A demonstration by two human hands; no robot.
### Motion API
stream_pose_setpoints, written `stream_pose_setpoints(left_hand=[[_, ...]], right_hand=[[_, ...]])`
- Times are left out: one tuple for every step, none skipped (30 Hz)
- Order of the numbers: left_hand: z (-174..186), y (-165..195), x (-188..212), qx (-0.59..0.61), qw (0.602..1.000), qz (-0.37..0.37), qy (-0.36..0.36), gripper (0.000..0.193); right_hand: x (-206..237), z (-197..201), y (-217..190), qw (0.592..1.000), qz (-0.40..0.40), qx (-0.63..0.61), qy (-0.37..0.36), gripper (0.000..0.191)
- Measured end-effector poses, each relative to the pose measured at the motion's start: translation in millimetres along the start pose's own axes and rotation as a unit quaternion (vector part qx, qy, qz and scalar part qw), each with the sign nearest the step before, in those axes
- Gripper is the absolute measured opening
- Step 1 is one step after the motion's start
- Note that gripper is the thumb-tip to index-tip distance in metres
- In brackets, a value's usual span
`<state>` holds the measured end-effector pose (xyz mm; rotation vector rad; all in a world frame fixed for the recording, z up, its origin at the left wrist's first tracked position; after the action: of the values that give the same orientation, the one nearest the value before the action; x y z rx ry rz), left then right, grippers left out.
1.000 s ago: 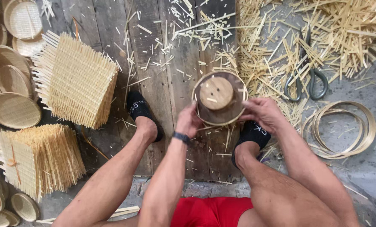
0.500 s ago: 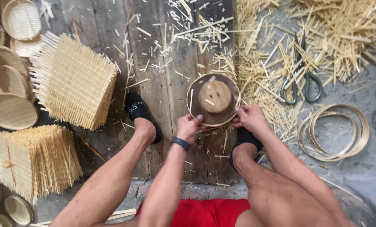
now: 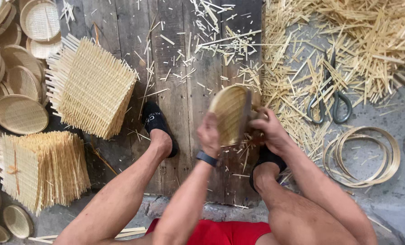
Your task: The person sits on the floor and uses scissors to trim excess bamboo strips from the edge of a woven bamboo tray held over a round wooden form. They then fit a bent bamboo rim ring around the tray edge, press the tray into shape, and set finished trays onto a stack beside them.
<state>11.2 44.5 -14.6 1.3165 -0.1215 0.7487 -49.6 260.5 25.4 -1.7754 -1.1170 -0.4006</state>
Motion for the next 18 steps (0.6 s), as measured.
stream_pose_setpoints(left_hand=[[13,-8,-17,-0.015,1.000,-0.020,-0.001,0.065],[30,-17,-31,-0.031,0.999,-0.040,-0.003,0.062],[44,-28,-41,-0.099,0.993,-0.038,-0.044,0.059],[56,-36,-51,-0.165,0.982,-0.038,-0.085,0.057],[64,-43,-59,-0.231,0.964,-0.037,-0.125,0.054],[72,-65,-62,-0.187,0.959,0.102,-0.186,0.046],[77,-81,-59,-0.138,0.931,0.237,-0.242,0.037],[78,-91,-52,-0.084,0.880,0.365,-0.292,0.028],[80,-79,-63,-0.050,0.908,0.322,-0.265,0.029],[81,-62,-77,-0.016,0.931,0.277,-0.238,0.030],[81,-41,-94,0.017,0.950,0.231,-0.210,0.032],[82,-18,-111,0.050,0.965,0.184,-0.182,0.034],[83,4,-126,0.084,0.975,0.139,-0.152,0.036],[82,28,-145,0.297,0.945,0.087,-0.108,0.040],[81,49,-160,0.495,0.867,0.027,-0.060,0.046],[74,67,-171,0.543,0.837,-0.001,-0.065,0.045],[60,77,-170,0.534,0.840,-0.013,-0.091,0.044],[41,82,-163,0.454,0.881,-0.006,-0.134,0.043]], right_hand=[[5,5,-2,0.997,0.029,-0.048,-0.048,0.083],[10,7,-2,0.989,0.057,-0.098,-0.096,0.077],[15,12,-4,0.982,0.092,-0.115,-0.121,0.074],[18,18,-8,0.972,0.129,-0.131,-0.146,0.070],[22,24,-11,0.960,0.165,-0.147,-0.170,0.067],[24,33,-11,0.961,0.174,-0.148,-0.156,0.066],[24,42,-10,0.961,0.185,-0.150,-0.141,0.065],[25,51,-10,0.961,0.195,-0.150,-0.127,0.064],[24,60,-9,0.961,0.195,-0.158,-0.114,0.063],[23,68,-6,0.962,0.195,-0.166,-0.099,0.063],[22,76,-3,0.961,0.196,-0.174,-0.085,0.063],[21,80,-1,0.955,0.199,-0.194,-0.099,0.060],[20,82,2,0.949,0.200,-0.214,-0.113,0.057],[18,82,5,0.943,0.198,-0.234,-0.126,0.055],[17,82,8,0.945,0.197,-0.232,-0.123,0.056],[14,80,10,0.945,0.198,-0.229,-0.120,0.058],[11,75,11,0.946,0.200,-0.227,-0.117,0.060],[9,68,12,0.946,0.197,-0.229,-0.113,0.063]])
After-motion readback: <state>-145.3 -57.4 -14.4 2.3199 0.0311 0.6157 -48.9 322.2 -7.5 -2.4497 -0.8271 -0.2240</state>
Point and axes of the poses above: each hand's wrist, its own x-axis away from the middle knuckle, its own z-axis out of the back of the hand, y = z × x, the point moved 6 cm from there along -x, towards the middle knuckle, and after that the axes turned 9 degrees about -y, right-handed, at the moved point
